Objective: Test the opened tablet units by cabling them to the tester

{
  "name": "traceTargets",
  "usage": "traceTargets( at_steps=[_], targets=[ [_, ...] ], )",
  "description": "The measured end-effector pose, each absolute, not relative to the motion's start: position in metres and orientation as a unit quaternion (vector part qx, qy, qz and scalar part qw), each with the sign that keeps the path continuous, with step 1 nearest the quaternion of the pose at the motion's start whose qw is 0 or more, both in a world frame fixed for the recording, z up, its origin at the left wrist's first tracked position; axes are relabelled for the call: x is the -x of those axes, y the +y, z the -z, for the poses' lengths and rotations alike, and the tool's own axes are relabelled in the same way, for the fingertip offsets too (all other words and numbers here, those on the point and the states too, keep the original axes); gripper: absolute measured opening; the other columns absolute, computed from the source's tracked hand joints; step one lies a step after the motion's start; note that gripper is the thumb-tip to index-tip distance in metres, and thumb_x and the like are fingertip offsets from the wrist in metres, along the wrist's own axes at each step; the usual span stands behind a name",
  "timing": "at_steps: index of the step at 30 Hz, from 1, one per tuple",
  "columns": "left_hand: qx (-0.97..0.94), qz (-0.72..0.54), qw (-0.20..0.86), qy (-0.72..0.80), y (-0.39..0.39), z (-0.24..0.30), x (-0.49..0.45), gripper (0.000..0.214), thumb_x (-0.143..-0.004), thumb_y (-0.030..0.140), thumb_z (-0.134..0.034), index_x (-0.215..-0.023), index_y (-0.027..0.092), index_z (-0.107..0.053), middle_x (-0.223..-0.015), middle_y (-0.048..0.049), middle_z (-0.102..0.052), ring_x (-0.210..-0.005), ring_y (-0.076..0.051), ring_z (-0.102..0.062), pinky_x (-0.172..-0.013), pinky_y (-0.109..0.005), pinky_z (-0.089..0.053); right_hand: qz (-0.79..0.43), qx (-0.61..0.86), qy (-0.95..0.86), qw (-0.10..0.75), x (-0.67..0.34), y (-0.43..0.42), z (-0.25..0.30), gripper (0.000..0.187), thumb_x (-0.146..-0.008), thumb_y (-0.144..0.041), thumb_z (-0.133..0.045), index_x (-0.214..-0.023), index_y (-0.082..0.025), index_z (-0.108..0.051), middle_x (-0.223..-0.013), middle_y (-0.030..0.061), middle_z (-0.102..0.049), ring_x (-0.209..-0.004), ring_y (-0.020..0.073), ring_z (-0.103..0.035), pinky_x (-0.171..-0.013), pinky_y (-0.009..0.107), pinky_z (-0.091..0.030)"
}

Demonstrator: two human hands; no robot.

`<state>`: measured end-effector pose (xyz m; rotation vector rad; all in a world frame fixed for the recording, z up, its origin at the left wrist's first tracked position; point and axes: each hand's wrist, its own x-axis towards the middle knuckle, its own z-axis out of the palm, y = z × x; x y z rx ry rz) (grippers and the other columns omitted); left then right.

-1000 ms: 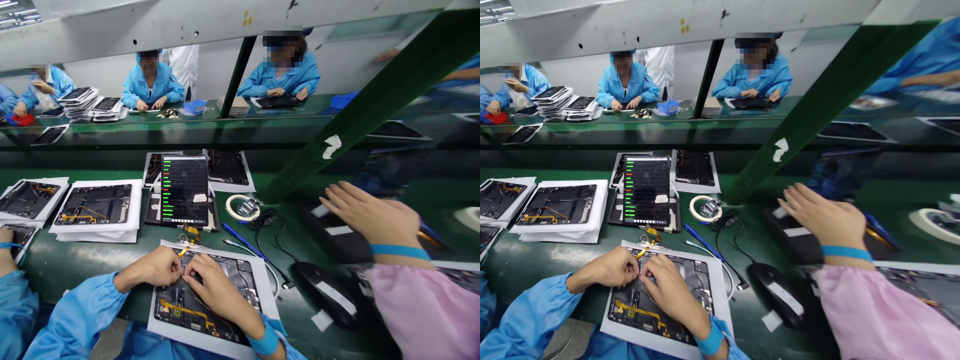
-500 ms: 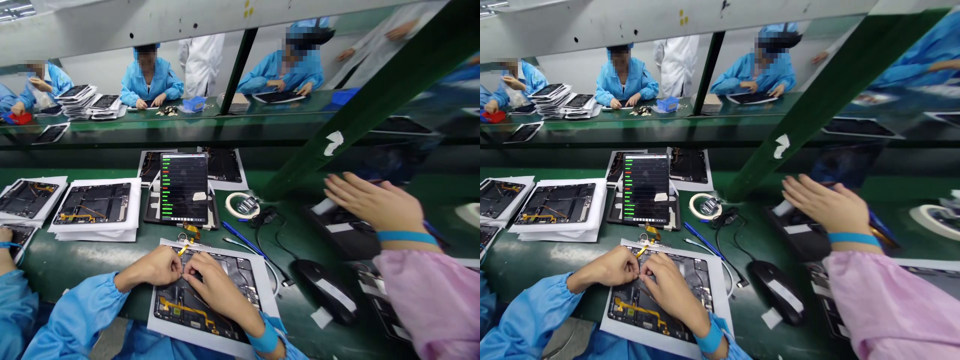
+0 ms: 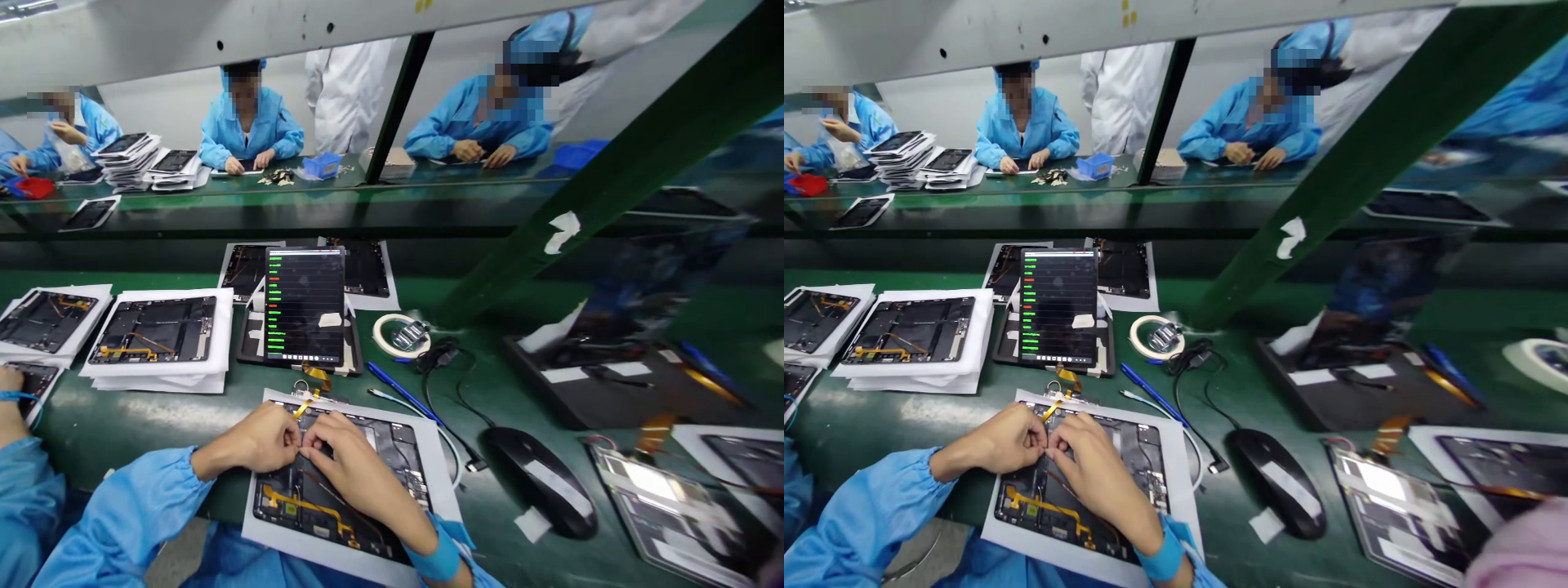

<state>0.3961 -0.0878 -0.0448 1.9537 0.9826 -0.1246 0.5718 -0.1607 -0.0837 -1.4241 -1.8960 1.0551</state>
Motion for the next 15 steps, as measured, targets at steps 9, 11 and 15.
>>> traceTargets(
  at_steps=[9,11,15],
  targets=[
    [-0.804,0.037,0.460,0.375,-0.086,0.057,-0.391,0.014,-0.068,0.003,-0.058,-0.064,0.010,-0.069,-0.055,0.0049,-0.052,-0.054,-0.004,-0.043,-0.054,-0.016,-0.030,-0.405,0.542,-0.701,0.227,-0.570,-0.159,0.077,0.012,-0.090,-0.008,-0.060,-0.083,-0.019,-0.062,-0.089,0.0024,-0.061,-0.094,0.0210,-0.053,-0.083,0.034,-0.041],
    [-0.805,0.044,0.463,0.369,-0.085,0.055,-0.390,0.015,-0.068,0.002,-0.058,-0.067,0.010,-0.070,-0.057,0.0044,-0.055,-0.055,-0.005,-0.047,-0.054,-0.015,-0.031,-0.412,0.527,-0.719,0.189,-0.580,-0.160,0.068,0.010,-0.090,-0.010,-0.061,-0.089,-0.019,-0.061,-0.095,0.0026,-0.062,-0.098,0.0209,-0.055,-0.086,0.034,-0.042],
    [-0.790,0.051,0.472,0.387,-0.087,0.051,-0.389,0.007,-0.073,0.008,-0.066,-0.075,0.012,-0.072,-0.066,0.0014,-0.065,-0.060,-0.007,-0.055,-0.056,-0.015,-0.035,-0.371,0.498,-0.773,0.132,-0.607,-0.153,0.037,0.013,-0.093,-0.019,-0.060,-0.106,-0.022,-0.061,-0.110,0.0046,-0.063,-0.105,0.0226,-0.056,-0.092,0.037,-0.044]
  ],
)
